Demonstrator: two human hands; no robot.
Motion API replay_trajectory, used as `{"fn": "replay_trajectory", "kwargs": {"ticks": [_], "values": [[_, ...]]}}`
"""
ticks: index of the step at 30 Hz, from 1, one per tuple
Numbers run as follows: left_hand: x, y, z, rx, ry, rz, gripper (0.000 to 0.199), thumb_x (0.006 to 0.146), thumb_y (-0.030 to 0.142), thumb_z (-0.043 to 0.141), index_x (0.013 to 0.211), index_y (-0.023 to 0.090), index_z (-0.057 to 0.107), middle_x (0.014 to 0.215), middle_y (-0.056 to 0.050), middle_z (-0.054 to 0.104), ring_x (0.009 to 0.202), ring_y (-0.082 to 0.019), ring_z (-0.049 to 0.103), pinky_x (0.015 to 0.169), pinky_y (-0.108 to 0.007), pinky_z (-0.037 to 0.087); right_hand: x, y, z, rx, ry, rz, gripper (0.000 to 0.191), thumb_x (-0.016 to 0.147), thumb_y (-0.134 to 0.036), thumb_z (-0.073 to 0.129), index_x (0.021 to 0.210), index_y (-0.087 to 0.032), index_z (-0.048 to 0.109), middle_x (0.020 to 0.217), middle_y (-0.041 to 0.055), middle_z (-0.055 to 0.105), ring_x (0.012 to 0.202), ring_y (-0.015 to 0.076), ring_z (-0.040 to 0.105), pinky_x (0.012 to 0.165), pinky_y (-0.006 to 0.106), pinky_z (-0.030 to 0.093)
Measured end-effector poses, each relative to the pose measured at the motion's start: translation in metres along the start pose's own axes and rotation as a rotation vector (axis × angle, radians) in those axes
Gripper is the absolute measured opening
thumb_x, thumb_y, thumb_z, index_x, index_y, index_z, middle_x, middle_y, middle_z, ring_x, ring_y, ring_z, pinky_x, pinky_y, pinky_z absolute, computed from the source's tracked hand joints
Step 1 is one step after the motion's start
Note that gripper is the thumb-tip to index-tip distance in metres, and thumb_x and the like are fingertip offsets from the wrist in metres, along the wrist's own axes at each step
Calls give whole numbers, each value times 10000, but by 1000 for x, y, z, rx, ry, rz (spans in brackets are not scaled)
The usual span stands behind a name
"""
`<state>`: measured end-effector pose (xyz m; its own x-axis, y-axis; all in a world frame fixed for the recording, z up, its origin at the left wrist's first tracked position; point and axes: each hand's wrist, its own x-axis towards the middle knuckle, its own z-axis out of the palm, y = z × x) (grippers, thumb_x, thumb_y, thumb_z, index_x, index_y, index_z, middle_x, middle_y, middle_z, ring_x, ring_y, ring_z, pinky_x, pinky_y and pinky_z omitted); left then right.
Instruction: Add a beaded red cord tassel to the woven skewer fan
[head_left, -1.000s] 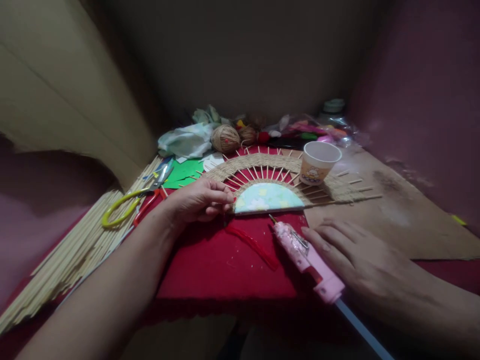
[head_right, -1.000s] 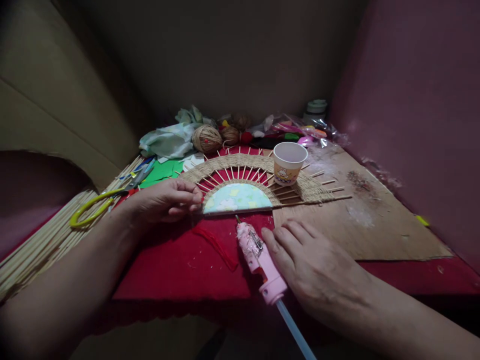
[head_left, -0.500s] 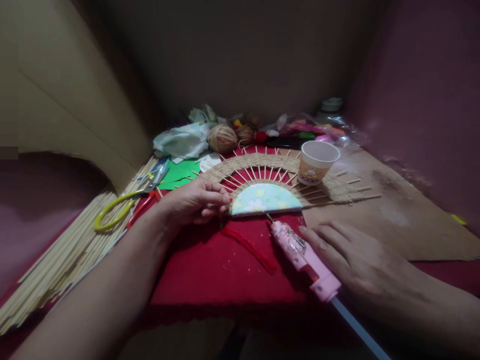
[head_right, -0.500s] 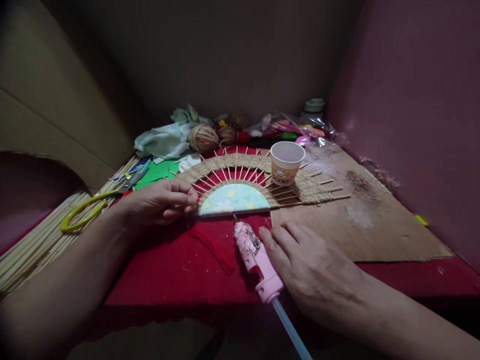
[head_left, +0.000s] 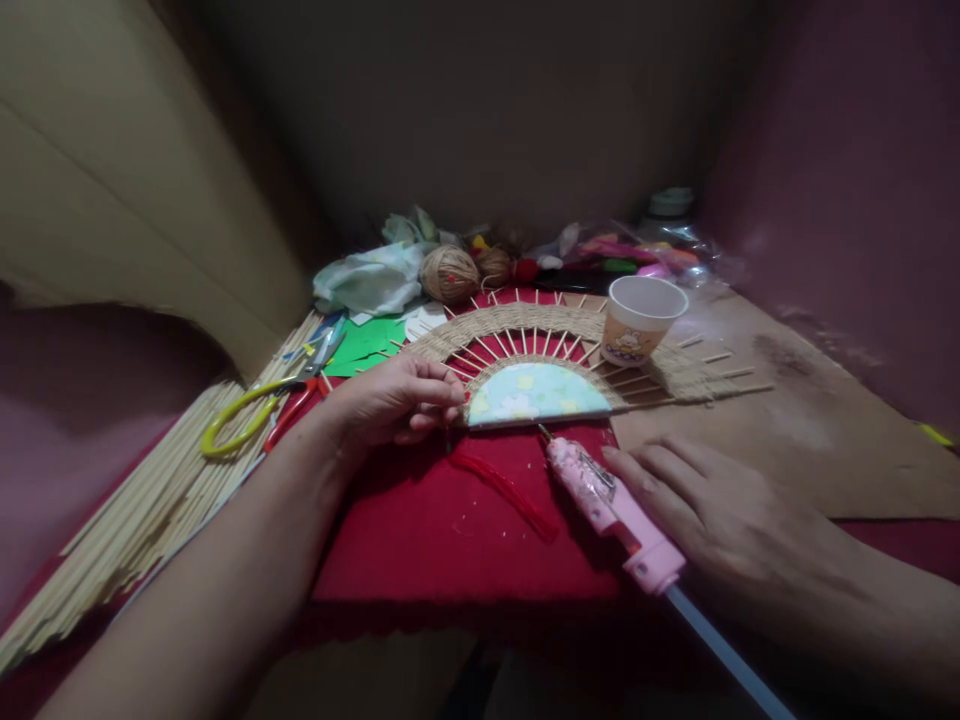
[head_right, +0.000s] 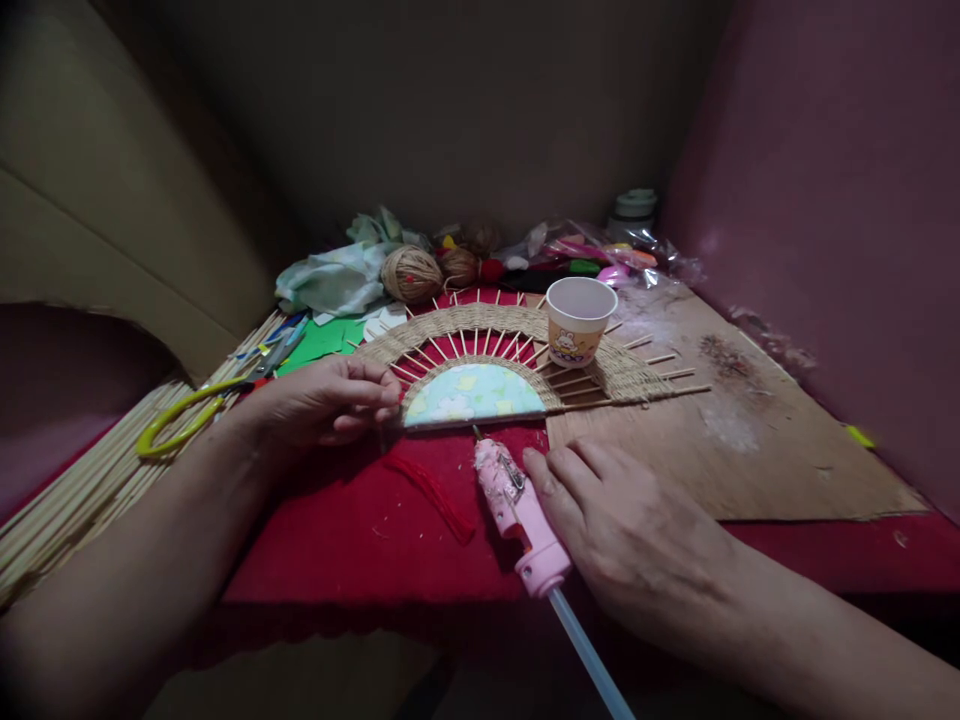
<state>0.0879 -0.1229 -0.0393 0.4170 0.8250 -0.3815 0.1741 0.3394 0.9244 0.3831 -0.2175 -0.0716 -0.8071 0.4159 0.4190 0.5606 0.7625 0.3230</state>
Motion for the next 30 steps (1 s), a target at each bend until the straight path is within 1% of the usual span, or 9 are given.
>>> {"fn": "replay_trajectory", "kwargs": {"ticks": [4,9,13,16,25,30], "values": [[0,0,1,-12,-7,-4,139,728,117,641,594,101,607,475,-8,535,293,-16,297,249,-113,237,0,0,1,-10,9,3,404,804,-24,382,1177,59,515,966,221,667,845,296,610,697,410,528],[-1,0,2,-18,0,2,135,727,124,652,600,107,608,470,-4,531,300,-18,284,248,-109,224,2,0,0,-29,22,-1,395,802,-23,382,1160,62,525,935,211,673,828,289,608,698,403,518],[0,-1,1,-13,-10,0,149,731,126,651,589,107,608,445,3,506,297,-17,279,251,-108,220,4,-1,-1,-38,26,6,391,810,-21,368,1154,61,534,946,213,672,853,284,602,713,398,512],[1,-1,1,-13,-8,5,137,727,118,651,596,109,609,468,-3,528,296,-14,280,249,-107,219,4,-1,-1,-41,20,3,396,804,-27,368,1148,64,542,940,215,671,843,278,596,717,399,509],[1,0,1,5,7,-3,77,696,117,650,633,112,604,570,-28,577,316,-9,315,258,-107,237,4,-1,1,-21,-2,2,391,803,-23,386,1135,84,563,879,214,665,781,293,593,667,413,516],[1,-1,1,10,4,-1,82,702,125,651,636,113,604,577,-29,575,321,-8,313,256,-109,234,3,-1,2,-28,-2,-4,393,809,-31,401,1146,92,563,948,242,658,835,312,587,704,427,515]]}}
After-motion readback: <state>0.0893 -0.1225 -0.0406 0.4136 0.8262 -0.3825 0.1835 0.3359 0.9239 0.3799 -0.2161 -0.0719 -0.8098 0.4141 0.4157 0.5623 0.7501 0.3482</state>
